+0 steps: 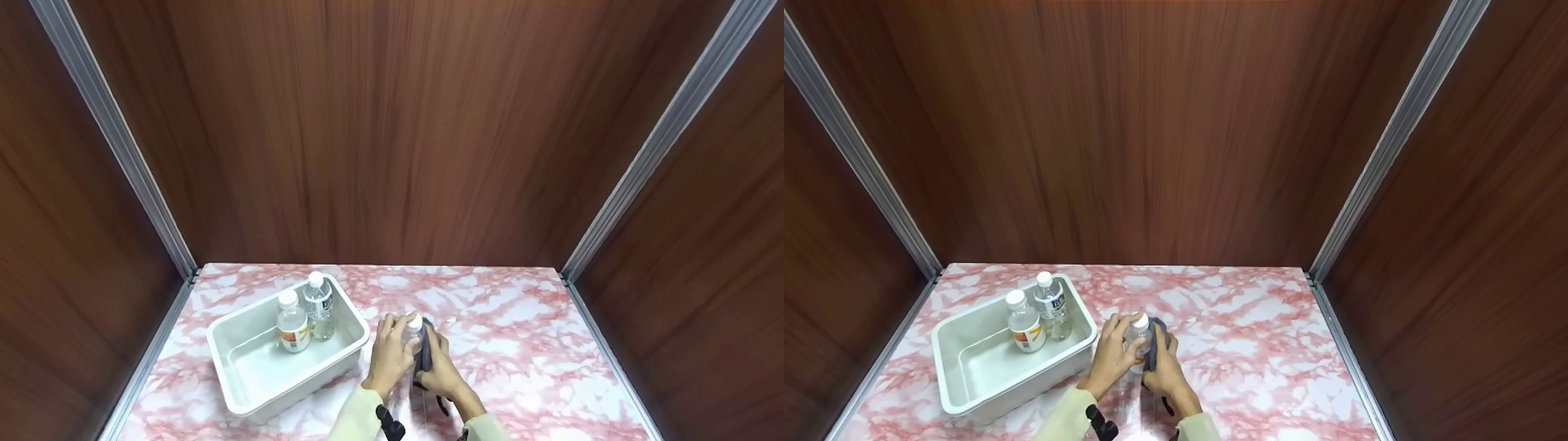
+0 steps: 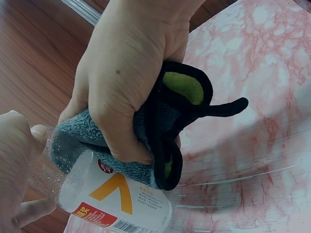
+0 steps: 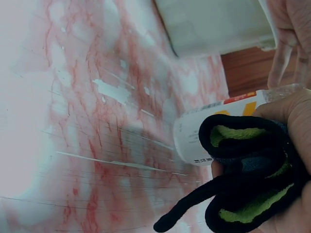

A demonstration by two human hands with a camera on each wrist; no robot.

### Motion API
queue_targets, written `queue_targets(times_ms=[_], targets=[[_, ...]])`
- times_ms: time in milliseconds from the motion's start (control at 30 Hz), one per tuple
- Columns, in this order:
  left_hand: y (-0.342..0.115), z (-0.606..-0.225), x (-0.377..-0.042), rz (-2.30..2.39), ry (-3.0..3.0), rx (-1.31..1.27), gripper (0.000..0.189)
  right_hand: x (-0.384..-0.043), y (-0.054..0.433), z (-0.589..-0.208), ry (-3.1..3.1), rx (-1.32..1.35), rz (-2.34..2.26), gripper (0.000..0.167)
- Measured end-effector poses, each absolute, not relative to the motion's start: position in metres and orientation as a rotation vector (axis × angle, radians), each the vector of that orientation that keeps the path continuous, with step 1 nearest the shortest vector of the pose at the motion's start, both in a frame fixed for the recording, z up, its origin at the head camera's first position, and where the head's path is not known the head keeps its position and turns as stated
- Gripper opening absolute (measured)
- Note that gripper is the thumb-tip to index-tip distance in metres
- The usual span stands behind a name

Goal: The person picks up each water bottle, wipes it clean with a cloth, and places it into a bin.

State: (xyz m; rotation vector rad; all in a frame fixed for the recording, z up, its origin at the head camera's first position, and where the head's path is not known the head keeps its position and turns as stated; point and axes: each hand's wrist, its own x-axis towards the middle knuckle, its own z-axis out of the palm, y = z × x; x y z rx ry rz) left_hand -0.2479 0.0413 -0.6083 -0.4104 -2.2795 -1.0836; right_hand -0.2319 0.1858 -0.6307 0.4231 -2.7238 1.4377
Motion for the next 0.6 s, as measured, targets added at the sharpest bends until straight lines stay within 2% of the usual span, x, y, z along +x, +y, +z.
queue_targets(times_ms=[600], targets=[[0.0389,-0.6104,-0.2489,-1.069,-2.269,-0.436,0.053,-0.2308,0.1868,-0.6393,-2.772,0.409,1.405,0.114]])
